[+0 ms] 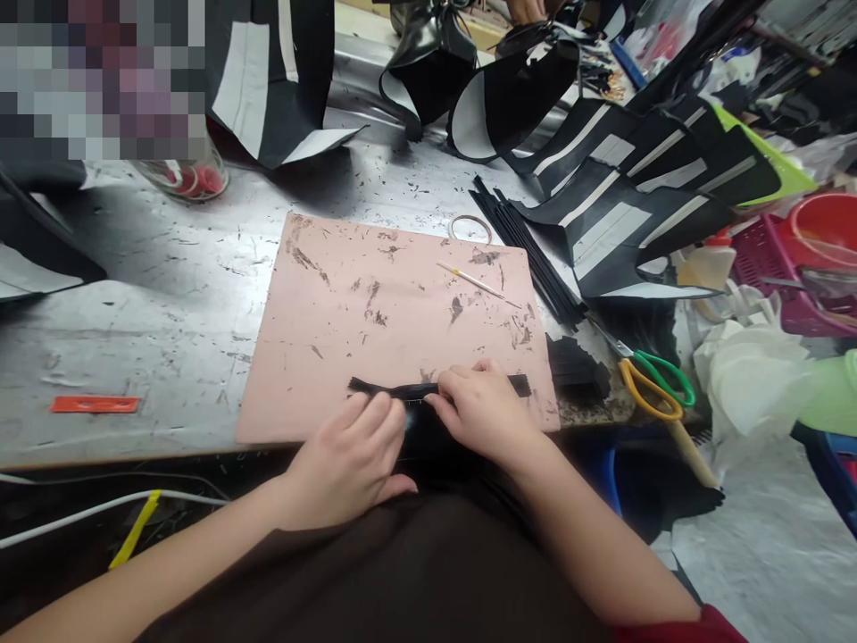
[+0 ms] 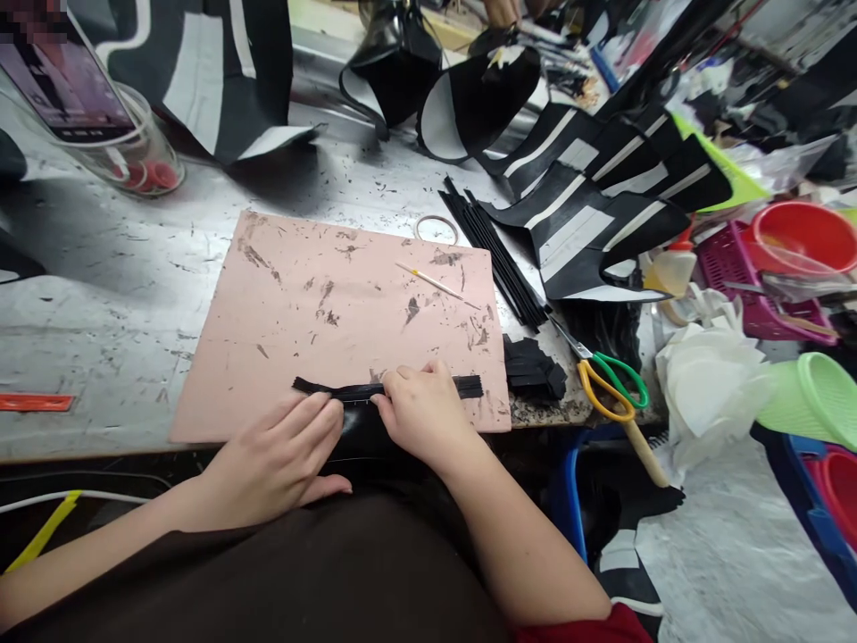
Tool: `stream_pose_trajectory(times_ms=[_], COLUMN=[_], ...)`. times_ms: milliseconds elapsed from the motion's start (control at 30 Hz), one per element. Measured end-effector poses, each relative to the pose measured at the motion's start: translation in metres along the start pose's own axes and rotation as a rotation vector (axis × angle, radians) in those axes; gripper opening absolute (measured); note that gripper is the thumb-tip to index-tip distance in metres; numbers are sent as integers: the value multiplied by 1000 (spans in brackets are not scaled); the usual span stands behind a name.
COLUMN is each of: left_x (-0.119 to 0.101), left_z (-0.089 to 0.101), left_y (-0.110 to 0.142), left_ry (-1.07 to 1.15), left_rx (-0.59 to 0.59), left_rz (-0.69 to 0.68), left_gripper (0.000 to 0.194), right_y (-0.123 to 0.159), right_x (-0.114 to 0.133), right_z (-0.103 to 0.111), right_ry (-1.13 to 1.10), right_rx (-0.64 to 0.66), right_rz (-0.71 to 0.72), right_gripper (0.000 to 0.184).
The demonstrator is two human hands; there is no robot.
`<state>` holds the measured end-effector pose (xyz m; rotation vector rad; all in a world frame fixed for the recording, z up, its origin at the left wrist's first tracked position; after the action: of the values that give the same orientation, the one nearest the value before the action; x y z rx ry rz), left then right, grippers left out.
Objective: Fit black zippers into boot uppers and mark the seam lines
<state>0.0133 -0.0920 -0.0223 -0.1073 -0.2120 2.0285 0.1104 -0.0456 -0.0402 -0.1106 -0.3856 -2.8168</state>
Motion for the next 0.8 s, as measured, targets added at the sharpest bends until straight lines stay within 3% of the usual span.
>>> stream_pose_trajectory(times_ms=[133,300,433,500,600,700,800], left_x=[-12,-13,-13,-13,-13,-13,-14], left_z=[-10,-12,-9,-10,-14,-15,-10], left_y=[-5,-10,-13,-13,-14,-17,-19], left_ry=[117,117,112,123,146,161,186], left_rx=[59,86,31,18,23,49,57], left_rz=[-97,-90,-101,-107,-121,-130,-141], left_gripper=[56,55,57,56,52,50,51], right_y=[2,19,33,39,47,50,54], right_x=[-2,-25,-47,-62,-78,-76,-61], right_z=[4,32,29,26,24,19,11], right_ry=[76,149,-194,-356,-363,-457,-812], right_rx=[12,-83,-14,-59,-126,-55,-29], right_rz=[-5,-104,-189,-305,-459,-447,-332], right_gripper=[24,26,15,23,18,14,15])
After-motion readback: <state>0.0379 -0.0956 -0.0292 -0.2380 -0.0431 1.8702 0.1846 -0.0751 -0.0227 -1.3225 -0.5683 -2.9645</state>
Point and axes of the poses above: each hand's wrist, its own y-axis away from the middle knuckle, its own z-axis out of the back of the hand, x = y × z, the point moved 8 cm from there along -y, towards the middle knuckle, and after that the axes turned 6 degrees about y, right-handed, at the moved point
